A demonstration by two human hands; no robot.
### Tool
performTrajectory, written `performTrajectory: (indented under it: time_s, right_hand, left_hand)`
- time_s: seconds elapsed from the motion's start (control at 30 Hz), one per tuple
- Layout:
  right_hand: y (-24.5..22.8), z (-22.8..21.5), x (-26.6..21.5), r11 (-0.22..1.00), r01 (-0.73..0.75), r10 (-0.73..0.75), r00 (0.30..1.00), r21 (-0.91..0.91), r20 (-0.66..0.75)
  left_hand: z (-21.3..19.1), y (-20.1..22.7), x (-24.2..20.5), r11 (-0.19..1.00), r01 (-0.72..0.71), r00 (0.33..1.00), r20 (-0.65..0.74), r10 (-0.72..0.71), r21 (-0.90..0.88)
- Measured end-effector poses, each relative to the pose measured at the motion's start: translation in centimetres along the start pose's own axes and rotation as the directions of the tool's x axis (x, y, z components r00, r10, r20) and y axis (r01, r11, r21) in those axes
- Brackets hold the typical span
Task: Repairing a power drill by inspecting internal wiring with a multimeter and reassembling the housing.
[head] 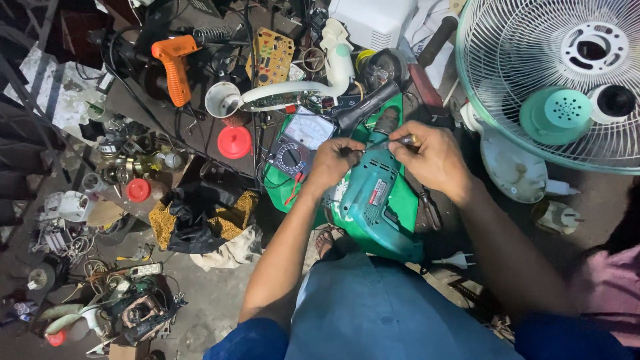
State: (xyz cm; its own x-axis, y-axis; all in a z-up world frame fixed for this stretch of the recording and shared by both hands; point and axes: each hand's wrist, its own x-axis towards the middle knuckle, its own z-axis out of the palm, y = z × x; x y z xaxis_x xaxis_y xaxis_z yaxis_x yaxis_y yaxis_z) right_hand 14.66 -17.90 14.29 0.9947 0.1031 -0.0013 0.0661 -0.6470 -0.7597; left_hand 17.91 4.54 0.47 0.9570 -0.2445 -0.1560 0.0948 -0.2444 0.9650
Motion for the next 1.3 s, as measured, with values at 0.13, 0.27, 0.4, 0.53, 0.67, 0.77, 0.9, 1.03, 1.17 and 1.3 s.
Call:
performTrajectory:
  time_s: [0.13, 0.27, 0.4, 0.53, 0.67, 0.77, 0.9, 1.03, 1.17, 1.3]
  right_hand:
    - [-1.1, -0.5, -0.1, 1.000, -0.001, 0.002, 1.000, -0.028, 0.012]
    - [-1.1, -0.6, 0.2, 0.995, 0.080, -0.078, 0.996, -0.064, 0.031]
    - [-2.0, -0.9, 0.7, 0.966, 0.237, -0.229, 0.970, -0.103, 0.082]
    - [-3.8, -1.4, 1.2, 0.932, 0.336, -0.315, 0.936, -0.137, 0.156]
    - [-4.2, -1.1, 1.8, 0.906, 0.337, -0.289, 0.935, -0.255, 0.207]
    - [-4.3, -0.9, 2.4, 0.903, 0.262, -0.178, 0.950, -0.341, 0.258]
    - [-4.4, -0.6, 3.0, 0.834, 0.168, -0.022, 0.962, -0.525, 0.273]
    - [-5.5, -0.1, 2.6, 0.794, 0.162, 0.015, 0.958, -0.586, 0.286]
    - [-4.4, 0.5, 2.5, 0.772, 0.492, -0.398, 0.868, -0.403, 0.296]
    - [-3.6, 1.1, 2.8, 0.671, 0.488, -0.416, 0.871, -0.558, 0.260]
  left_hand:
    - [0.0, 0.1, -0.1, 1.000, -0.005, 1.000, -0.009, 0.004, -0.002]
    - [0.0, 0.6, -0.4, 1.000, 0.005, 1.000, -0.017, -0.006, -0.025]
    - [0.0, 0.6, -0.5, 1.000, 0.018, 1.000, -0.018, -0.019, -0.022]
    - [0.3, -0.5, -0.3, 1.000, 0.013, 1.000, -0.011, -0.013, -0.020]
    - [0.3, -0.5, -0.4, 0.999, 0.016, 1.000, -0.016, -0.016, -0.029]
    - [0.1, -0.4, -0.2, 0.999, 0.020, 1.000, -0.001, -0.020, -0.031]
    - [0.2, -0.6, -0.3, 0.999, 0.039, 0.999, 0.002, -0.039, -0.021]
    - [0.3, -1.1, -0.2, 0.999, 0.035, 0.999, 0.007, -0.035, -0.023]
    - [0.2, -0.2, -0.5, 0.999, 0.035, 0.999, 0.000, -0.035, -0.018]
    - [0.4, -0.4, -0.2, 1.000, 0.004, 0.999, -0.034, -0.004, -0.002]
